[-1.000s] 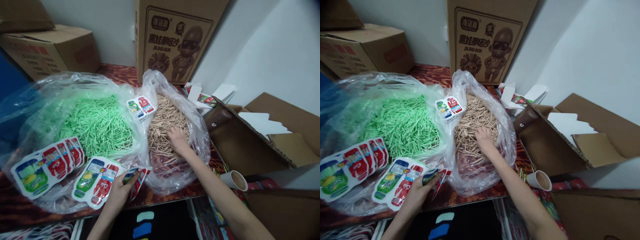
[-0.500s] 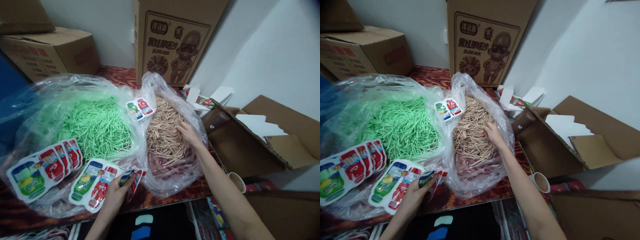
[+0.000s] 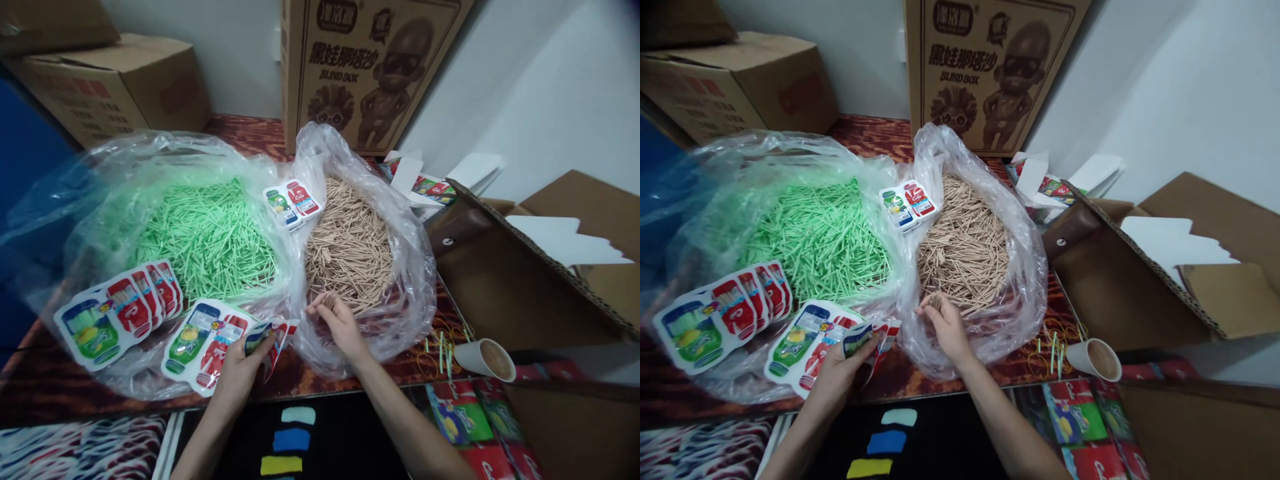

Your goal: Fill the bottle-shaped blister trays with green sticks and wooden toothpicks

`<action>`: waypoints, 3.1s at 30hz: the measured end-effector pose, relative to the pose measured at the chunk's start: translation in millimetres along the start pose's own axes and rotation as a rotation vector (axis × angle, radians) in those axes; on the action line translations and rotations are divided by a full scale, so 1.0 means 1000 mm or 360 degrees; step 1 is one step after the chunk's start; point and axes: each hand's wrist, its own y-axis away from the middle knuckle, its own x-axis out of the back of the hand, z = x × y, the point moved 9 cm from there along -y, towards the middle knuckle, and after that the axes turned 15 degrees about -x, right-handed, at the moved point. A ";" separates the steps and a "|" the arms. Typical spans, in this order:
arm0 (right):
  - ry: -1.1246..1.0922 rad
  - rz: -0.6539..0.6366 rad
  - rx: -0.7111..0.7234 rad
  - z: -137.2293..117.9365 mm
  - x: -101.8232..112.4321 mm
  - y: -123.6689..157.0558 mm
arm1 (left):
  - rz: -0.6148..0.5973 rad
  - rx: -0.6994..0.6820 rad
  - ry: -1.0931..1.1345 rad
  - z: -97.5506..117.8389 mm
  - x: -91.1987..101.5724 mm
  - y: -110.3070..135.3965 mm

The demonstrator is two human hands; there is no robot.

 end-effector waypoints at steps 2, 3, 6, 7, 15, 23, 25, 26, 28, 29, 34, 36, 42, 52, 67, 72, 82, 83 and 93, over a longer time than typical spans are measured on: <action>0.0188 0.0108 0.0086 0.006 -0.002 0.005 | 0.0013 0.0007 0.0004 -0.001 0.001 0.001; 0.0258 0.0144 0.0107 0.009 -0.002 0.006 | 0.0018 0.0011 -0.0002 -0.001 0.001 0.002; 0.0349 0.0193 0.0153 0.015 -0.001 0.007 | 0.0028 0.0027 -0.0006 -0.001 0.000 0.004; 0.0353 0.0190 0.0163 0.016 -0.001 0.007 | 0.0034 0.0030 0.0000 -0.001 0.000 0.005; 0.0367 0.0160 0.0210 0.017 -0.002 0.008 | 0.0017 0.0037 0.0025 -0.008 0.003 0.004; 0.0364 0.0156 0.0211 0.018 -0.001 0.009 | 0.0060 0.0051 0.0067 -0.007 0.005 0.004; 0.0345 0.0157 0.0214 0.019 -0.001 0.008 | 0.0092 0.0039 0.0099 -0.005 0.005 0.004; 0.0339 0.0158 0.0220 0.020 -0.001 0.008 | 0.0106 0.0040 0.0111 -0.004 0.006 0.004; 0.0337 0.0165 0.0232 0.020 0.000 0.007 | 0.0125 0.0054 0.0139 -0.004 0.007 0.004; 0.0341 0.0168 0.0237 0.020 0.000 0.007 | 0.0126 0.0066 0.0156 -0.005 0.007 0.003; 0.0329 0.0168 0.0252 0.019 0.000 0.008 | 0.0182 0.0048 0.0171 -0.010 0.015 -0.001; 0.0315 0.0167 0.0244 0.018 0.000 0.007 | 0.0204 0.0032 0.0158 -0.011 0.017 -0.002; 0.0305 0.0163 0.0215 0.018 -0.001 0.006 | 0.0181 0.0037 0.0139 -0.012 0.015 -0.003; 0.0239 0.0240 0.0124 0.014 0.006 0.001 | 0.0142 -0.0010 0.0068 -0.009 0.018 -0.008; 0.1210 0.1049 0.0040 -0.025 0.013 -0.049 | 0.0107 0.0001 0.0114 -0.008 0.012 -0.002; 0.0782 0.0836 0.0024 -0.015 0.020 -0.055 | 0.0106 -0.0015 0.0064 -0.005 0.019 -0.001; -0.0164 0.0265 -0.0185 -0.004 0.048 -0.038 | 0.0137 0.0018 0.0140 0.003 0.014 0.004; -0.0072 0.0238 -0.0153 -0.007 0.046 -0.036 | 0.0132 0.0021 0.0140 0.004 0.013 0.004; 0.1622 0.0407 0.0393 -0.043 0.011 -0.028 | 0.0141 0.0025 0.0141 0.000 0.017 0.007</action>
